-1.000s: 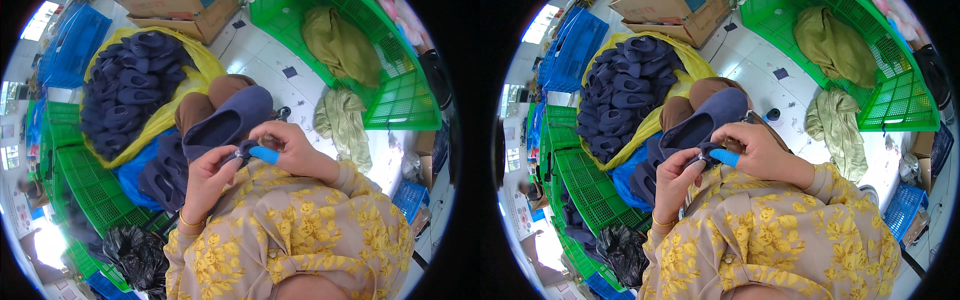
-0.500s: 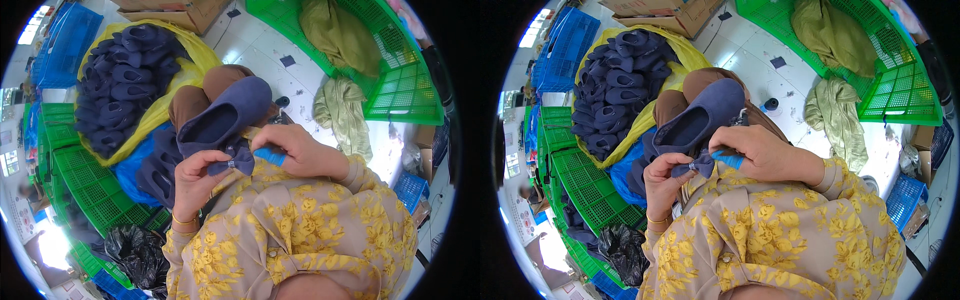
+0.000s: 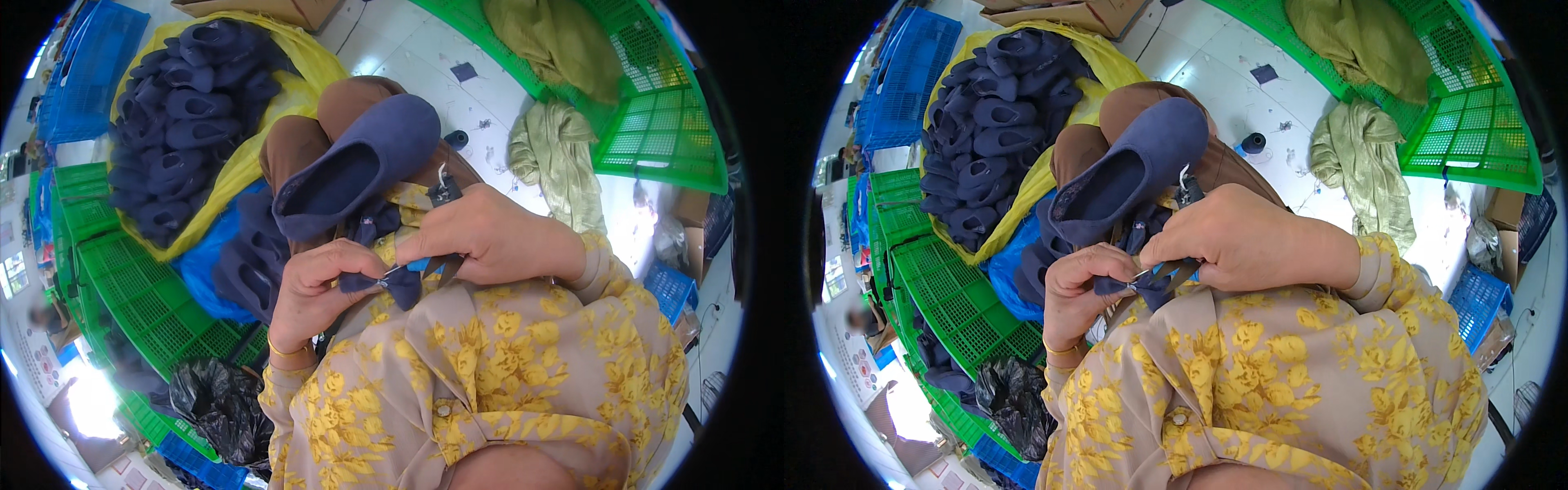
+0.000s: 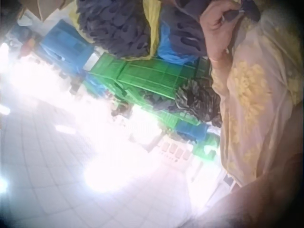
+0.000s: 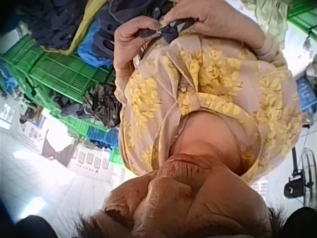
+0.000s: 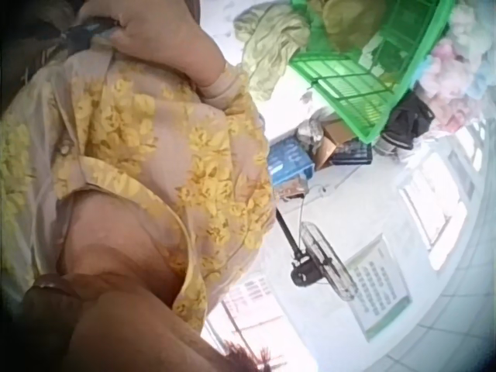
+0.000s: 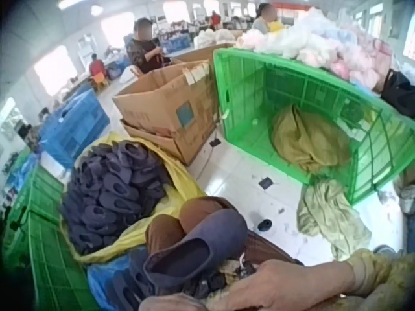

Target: The person trims excess fabric or threads from the edges of dark blue slip-on shoes using a small blue tool. They handle each shoe one at a time, rotating it to reach different edges, and place trimmed pieces aside.

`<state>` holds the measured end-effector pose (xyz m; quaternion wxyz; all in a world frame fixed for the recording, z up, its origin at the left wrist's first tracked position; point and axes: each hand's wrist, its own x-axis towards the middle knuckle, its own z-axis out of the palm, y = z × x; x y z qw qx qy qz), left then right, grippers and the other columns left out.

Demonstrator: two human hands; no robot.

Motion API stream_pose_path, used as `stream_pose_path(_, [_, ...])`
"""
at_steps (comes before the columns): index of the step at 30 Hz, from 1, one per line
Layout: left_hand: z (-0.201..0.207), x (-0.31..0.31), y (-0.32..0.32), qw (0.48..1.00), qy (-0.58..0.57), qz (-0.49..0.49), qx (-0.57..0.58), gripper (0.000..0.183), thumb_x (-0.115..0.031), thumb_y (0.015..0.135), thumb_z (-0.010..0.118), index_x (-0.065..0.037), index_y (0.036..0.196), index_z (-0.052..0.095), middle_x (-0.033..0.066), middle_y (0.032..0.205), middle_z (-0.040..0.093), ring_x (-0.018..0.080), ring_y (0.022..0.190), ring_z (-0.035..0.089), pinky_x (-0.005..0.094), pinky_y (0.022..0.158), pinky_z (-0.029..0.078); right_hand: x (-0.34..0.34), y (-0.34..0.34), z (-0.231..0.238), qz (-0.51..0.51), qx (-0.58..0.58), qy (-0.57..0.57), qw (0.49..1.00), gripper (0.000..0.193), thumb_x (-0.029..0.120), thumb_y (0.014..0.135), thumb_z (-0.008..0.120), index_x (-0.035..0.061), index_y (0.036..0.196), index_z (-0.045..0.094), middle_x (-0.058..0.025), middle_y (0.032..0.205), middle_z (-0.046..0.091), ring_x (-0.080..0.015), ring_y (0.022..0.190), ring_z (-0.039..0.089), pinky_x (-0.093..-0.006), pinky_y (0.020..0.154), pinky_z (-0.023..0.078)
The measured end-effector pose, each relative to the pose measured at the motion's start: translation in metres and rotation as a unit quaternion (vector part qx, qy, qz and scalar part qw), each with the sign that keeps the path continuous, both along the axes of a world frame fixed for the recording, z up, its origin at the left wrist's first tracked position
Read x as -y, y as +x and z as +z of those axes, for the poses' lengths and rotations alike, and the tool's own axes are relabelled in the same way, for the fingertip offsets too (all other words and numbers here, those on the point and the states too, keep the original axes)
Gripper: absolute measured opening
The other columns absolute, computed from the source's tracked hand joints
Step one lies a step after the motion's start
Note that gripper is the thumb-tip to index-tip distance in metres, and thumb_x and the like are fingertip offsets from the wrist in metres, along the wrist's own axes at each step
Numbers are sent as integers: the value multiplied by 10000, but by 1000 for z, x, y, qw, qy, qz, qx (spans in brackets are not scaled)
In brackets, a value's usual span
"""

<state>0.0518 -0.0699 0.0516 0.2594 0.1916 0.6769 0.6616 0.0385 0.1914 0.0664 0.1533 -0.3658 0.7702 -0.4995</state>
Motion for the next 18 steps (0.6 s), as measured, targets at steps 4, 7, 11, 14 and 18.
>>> stream_pose_path(4, [0,1,-2,999,5,-29,-24,189,82,722,735,0,886,688,69,875,689,200,845,649,293,776,505,1,5,-2,14,10,-1,1000,435,-11,685,652,135,1095,664,-73,856,687,-290,797,665,-385,662,523])
stream_pose_path(7, [-1,2,-3,998,14,-42,-34,170,74,726,731,1,873,688,73,873,691,216,841,651,304,775,507,2,7,-5,15,11,-27,999,439,-20,683,646,129,1095,662,-86,846,683,-297,798,663,-389,663,522])
stream_pose_path(11, [-2,1,-4,998,33,-46,-35,138,62,739,725,0,856,689,74,866,693,222,841,655,314,778,509,2,7,-3,25,9,-47,999,423,-29,685,640,110,1084,657,-105,847,679,-305,801,661,-397,668,520])
stream_pose_path(14, [-3,2,-5,997,35,-52,-37,128,56,743,726,0,853,691,76,860,694,225,843,661,317,783,510,1,6,-1,38,10,-33,999,419,-26,684,642,98,1084,654,-109,840,675,-311,795,659,-402,669,519])
stream_pose_path(18, [-4,2,-4,998,38,-48,-19,119,41,750,728,3,857,697,84,864,702,230,846,667,321,788,513,0,5,4,52,-21,-5,998,344,-8,699,630,95,1028,650,-100,774,647,-307,742,648,-405,632,505])
